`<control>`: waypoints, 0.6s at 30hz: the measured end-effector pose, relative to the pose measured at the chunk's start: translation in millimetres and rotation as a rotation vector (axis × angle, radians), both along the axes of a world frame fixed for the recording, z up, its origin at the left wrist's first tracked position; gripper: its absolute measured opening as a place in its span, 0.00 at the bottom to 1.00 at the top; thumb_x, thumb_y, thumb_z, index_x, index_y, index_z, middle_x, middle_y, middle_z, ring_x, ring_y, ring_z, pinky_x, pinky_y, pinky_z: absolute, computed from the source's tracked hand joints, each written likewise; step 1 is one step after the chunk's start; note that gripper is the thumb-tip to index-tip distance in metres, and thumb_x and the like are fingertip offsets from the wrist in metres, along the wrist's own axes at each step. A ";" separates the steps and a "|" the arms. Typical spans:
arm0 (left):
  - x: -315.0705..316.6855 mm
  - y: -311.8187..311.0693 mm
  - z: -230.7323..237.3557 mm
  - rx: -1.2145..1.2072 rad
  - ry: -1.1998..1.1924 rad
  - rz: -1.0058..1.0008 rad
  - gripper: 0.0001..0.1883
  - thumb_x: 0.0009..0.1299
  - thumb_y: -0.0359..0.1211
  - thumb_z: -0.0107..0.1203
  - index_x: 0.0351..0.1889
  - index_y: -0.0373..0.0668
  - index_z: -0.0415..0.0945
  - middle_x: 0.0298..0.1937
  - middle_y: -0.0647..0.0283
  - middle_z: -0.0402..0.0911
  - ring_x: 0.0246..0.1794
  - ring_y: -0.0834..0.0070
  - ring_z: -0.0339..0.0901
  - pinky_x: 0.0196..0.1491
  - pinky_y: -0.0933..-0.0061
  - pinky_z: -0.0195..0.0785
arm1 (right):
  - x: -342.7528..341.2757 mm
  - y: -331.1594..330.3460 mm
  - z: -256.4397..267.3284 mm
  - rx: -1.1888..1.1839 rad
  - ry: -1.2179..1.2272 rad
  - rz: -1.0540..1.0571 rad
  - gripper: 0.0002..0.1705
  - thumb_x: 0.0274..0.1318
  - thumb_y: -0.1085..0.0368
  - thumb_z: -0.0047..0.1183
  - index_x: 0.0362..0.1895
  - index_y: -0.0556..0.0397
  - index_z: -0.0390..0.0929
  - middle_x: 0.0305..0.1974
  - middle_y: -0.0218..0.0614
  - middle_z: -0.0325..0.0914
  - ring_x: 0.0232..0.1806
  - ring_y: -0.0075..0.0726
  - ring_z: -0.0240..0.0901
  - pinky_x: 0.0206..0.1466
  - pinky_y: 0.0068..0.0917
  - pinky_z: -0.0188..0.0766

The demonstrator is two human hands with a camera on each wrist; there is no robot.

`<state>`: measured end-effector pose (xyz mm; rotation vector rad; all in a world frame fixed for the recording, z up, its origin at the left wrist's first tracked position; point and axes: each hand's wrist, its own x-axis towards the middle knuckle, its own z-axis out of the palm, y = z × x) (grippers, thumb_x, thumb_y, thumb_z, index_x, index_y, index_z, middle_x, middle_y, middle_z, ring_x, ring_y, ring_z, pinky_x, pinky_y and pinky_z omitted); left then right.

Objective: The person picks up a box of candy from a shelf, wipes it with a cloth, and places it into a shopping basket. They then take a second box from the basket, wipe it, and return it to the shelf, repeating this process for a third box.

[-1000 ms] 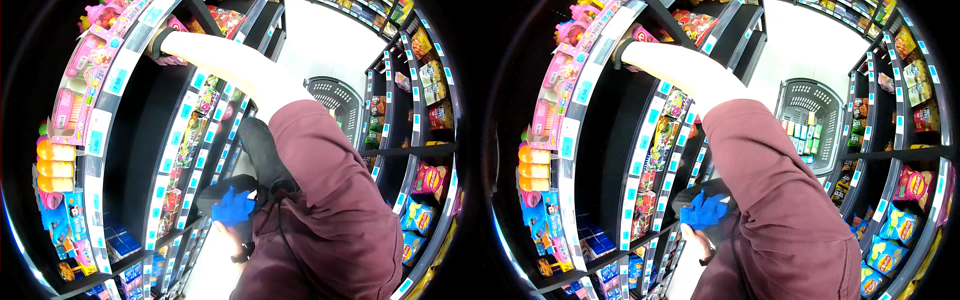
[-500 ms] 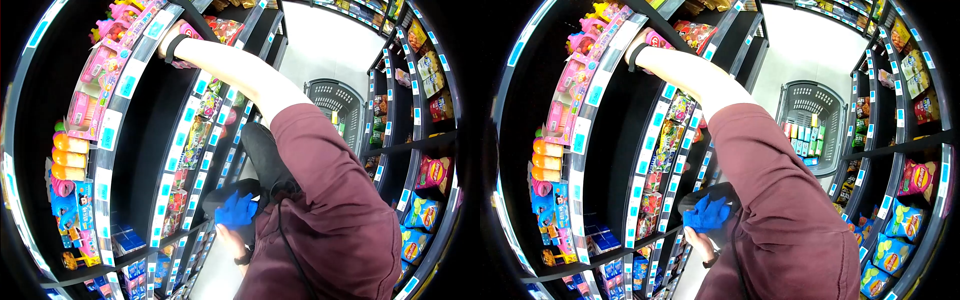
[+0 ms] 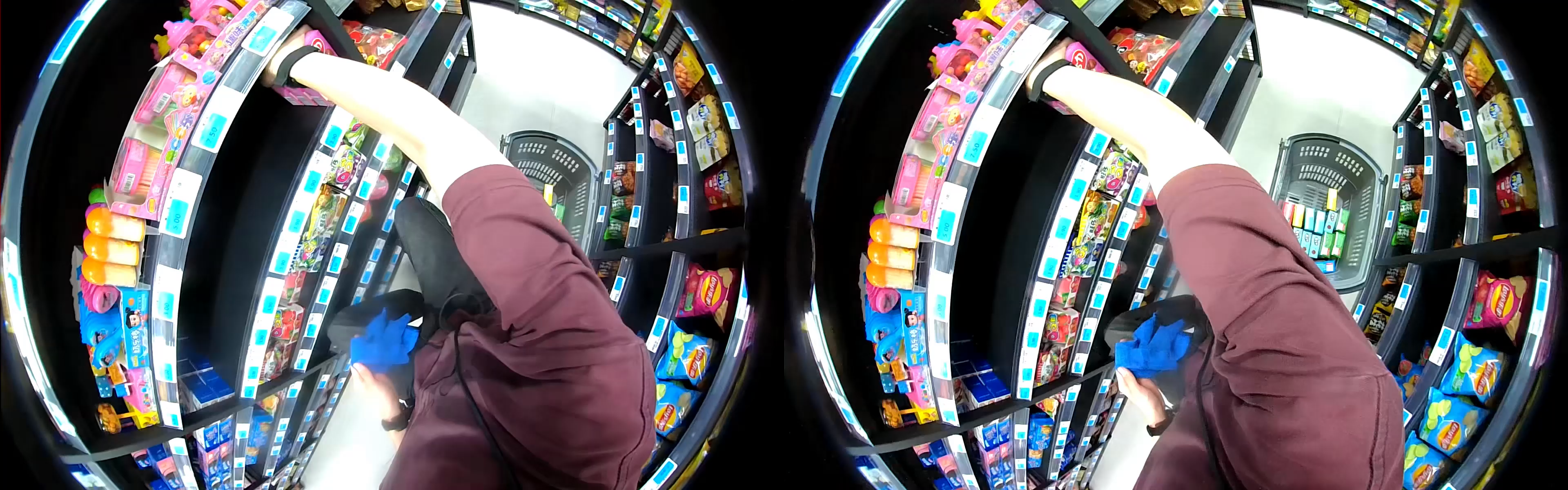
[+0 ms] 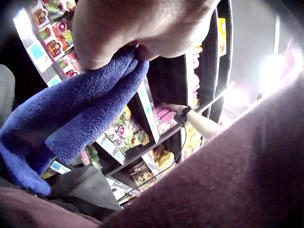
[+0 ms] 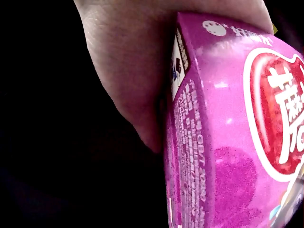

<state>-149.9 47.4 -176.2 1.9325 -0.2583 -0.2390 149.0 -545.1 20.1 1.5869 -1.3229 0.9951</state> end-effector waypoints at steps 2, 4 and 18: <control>0.5 2.6 -4.0 0.037 0.007 -0.031 0.29 0.82 0.45 0.40 0.69 0.28 0.62 0.69 0.47 0.67 0.67 0.63 0.67 0.71 0.64 0.55 | 15.9 -9.5 -13.2 0.046 0.006 0.125 0.37 0.61 0.34 0.36 0.70 0.33 0.67 0.70 0.29 0.65 0.71 0.39 0.61 0.69 0.56 0.54; 1.2 3.7 -3.6 0.053 0.022 -0.017 0.29 0.82 0.45 0.39 0.69 0.28 0.62 0.69 0.47 0.67 0.68 0.62 0.67 0.71 0.64 0.55 | 5.6 1.9 -2.0 0.326 0.016 0.396 0.34 0.63 0.38 0.38 0.69 0.34 0.68 0.69 0.28 0.67 0.70 0.37 0.62 0.66 0.56 0.58; 8.8 14.3 -29.1 -0.012 -0.127 -0.030 0.21 0.77 0.27 0.45 0.66 0.31 0.63 0.62 0.33 0.70 0.57 0.40 0.70 0.61 0.51 0.63 | -96.2 113.6 25.2 0.341 0.183 0.781 0.36 0.60 0.43 0.45 0.70 0.43 0.66 0.74 0.40 0.58 0.76 0.52 0.47 0.76 0.61 0.39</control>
